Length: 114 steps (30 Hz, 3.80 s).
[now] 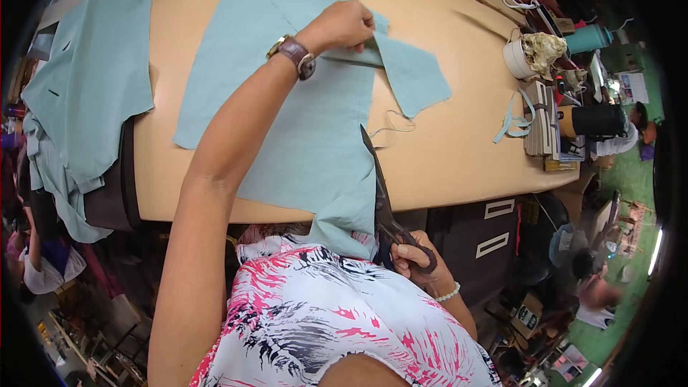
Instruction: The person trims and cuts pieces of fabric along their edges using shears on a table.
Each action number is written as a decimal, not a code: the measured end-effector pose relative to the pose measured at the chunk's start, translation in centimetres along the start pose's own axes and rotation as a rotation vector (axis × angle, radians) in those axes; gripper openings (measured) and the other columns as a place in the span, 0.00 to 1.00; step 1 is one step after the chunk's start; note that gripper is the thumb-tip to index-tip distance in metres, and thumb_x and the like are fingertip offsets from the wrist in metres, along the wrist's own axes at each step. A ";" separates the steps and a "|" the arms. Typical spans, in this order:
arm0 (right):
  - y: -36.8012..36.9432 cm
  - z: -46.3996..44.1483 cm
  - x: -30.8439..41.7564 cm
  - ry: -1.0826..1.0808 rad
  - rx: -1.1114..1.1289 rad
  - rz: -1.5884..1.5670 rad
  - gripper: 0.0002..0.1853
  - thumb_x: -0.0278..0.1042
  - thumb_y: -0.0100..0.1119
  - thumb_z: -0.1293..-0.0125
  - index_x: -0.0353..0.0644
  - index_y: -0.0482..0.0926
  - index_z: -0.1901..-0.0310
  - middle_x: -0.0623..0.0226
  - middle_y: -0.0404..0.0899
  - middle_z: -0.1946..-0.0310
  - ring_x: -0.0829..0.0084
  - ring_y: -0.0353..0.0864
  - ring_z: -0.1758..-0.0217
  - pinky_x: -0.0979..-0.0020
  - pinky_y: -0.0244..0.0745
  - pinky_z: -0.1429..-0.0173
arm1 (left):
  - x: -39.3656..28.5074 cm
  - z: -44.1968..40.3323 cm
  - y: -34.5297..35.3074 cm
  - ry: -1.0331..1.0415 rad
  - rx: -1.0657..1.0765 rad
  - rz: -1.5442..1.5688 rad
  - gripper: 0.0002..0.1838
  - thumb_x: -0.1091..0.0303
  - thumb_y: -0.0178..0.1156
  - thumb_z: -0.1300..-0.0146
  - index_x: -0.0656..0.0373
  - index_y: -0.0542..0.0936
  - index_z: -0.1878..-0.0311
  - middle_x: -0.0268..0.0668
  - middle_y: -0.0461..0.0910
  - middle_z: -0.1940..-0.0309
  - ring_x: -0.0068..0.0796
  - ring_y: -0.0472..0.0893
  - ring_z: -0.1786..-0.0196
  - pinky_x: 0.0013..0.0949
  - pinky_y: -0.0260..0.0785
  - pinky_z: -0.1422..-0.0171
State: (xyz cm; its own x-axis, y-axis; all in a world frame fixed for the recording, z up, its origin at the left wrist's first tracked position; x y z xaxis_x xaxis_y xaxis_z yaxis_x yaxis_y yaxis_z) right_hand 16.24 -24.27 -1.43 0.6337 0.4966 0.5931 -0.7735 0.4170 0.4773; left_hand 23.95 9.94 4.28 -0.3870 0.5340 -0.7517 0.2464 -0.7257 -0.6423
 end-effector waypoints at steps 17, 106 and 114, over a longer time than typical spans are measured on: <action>0.1 0.2 -0.4 0.025 -0.040 -0.036 0.16 0.40 0.60 0.49 0.35 0.70 0.79 0.71 0.65 0.88 0.83 0.61 0.86 0.82 0.55 0.82 | -5.6 -4.9 -2.8 0.710 -0.875 -0.618 0.34 0.67 0.53 0.42 0.54 0.53 0.33 0.44 0.46 0.31 0.44 0.45 0.29 0.49 0.35 0.28; -3.8 3.4 -0.8 0.074 0.012 0.078 0.23 0.47 0.65 0.60 0.33 0.73 0.74 0.67 0.71 0.86 0.77 0.70 0.86 0.80 0.64 0.81 | -5.9 21.1 9.9 0.299 -0.314 -0.037 0.12 0.68 0.65 0.56 0.62 0.72 0.73 0.40 0.74 0.62 0.39 0.74 0.61 0.37 0.66 0.58; -6.9 3.1 3.0 0.186 0.065 0.390 0.23 0.46 0.69 0.62 0.32 0.73 0.79 0.68 0.70 0.88 0.80 0.70 0.89 0.81 0.63 0.85 | -6.5 22.2 11.0 0.371 -0.376 -0.070 0.09 0.71 0.63 0.54 0.61 0.72 0.71 0.40 0.75 0.59 0.37 0.75 0.56 0.35 0.66 0.55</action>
State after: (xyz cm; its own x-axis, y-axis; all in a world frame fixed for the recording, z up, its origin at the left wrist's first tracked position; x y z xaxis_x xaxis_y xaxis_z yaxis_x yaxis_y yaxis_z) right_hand 23.43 -27.99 -0.94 0.2809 0.7387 0.6128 -0.9505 0.1256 0.2843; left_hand 9.45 -11.15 5.44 -0.0905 0.7428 -0.6634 0.5590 -0.5134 -0.6511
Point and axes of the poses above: each hand's wrist, its own z-axis away from the middle knuckle, its own y-axis out of the palm, x = y × z, the point moved 8 cm from there along -z, towards the middle knuckle
